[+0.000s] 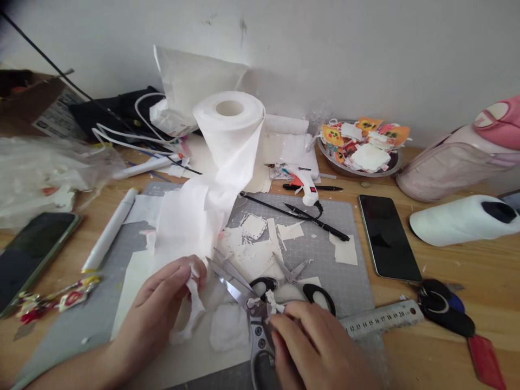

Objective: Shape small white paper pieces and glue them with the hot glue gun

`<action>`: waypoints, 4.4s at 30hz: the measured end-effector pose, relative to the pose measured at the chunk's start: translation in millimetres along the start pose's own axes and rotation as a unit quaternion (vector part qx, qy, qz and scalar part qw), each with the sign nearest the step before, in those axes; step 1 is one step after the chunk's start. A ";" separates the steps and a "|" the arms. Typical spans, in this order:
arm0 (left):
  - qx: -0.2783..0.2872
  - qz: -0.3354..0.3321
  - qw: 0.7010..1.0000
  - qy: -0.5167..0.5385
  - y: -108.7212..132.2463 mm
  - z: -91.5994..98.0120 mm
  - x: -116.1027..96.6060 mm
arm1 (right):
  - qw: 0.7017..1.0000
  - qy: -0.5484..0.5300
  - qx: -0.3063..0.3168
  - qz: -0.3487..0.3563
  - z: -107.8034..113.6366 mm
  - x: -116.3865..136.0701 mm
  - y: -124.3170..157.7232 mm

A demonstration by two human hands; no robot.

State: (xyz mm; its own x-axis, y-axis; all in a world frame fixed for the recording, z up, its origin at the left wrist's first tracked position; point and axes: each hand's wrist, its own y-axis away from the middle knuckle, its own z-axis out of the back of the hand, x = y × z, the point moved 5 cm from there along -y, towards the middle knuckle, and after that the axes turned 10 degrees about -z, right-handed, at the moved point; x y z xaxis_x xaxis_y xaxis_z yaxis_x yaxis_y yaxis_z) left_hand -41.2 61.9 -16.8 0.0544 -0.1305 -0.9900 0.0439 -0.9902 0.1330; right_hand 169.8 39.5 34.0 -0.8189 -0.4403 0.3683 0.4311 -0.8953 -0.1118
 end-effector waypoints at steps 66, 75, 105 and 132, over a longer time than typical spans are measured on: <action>0.291 0.000 0.945 -0.150 6.7 -28.6 -1.5 | 0.928 -0.328 0.104 -0.139 -43.0 8.7 -53.2; 0.291 0.010 0.947 -0.138 4.9 -30.9 -1.8 | 0.930 -0.325 0.131 -0.111 -48.0 11.0 -49.2; 0.360 -0.269 0.865 -0.223 18.6 -41.2 -31.7 | 0.931 -0.333 0.064 -0.133 -40.7 -5.0 -56.9; 0.315 0.044 0.943 0.101 13.9 -37.7 11.4 | 0.949 -0.208 -0.058 0.229 -12.7 34.7 -34.9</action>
State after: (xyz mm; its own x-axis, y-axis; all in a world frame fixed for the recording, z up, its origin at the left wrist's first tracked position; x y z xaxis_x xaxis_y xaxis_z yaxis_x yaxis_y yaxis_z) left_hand -2.3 48.6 -24.4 0.2224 -0.2646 -0.9384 -0.5666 -0.8183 0.0965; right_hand 121.5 54.6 38.9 -0.3254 -0.7418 0.5865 0.6406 -0.6291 -0.4403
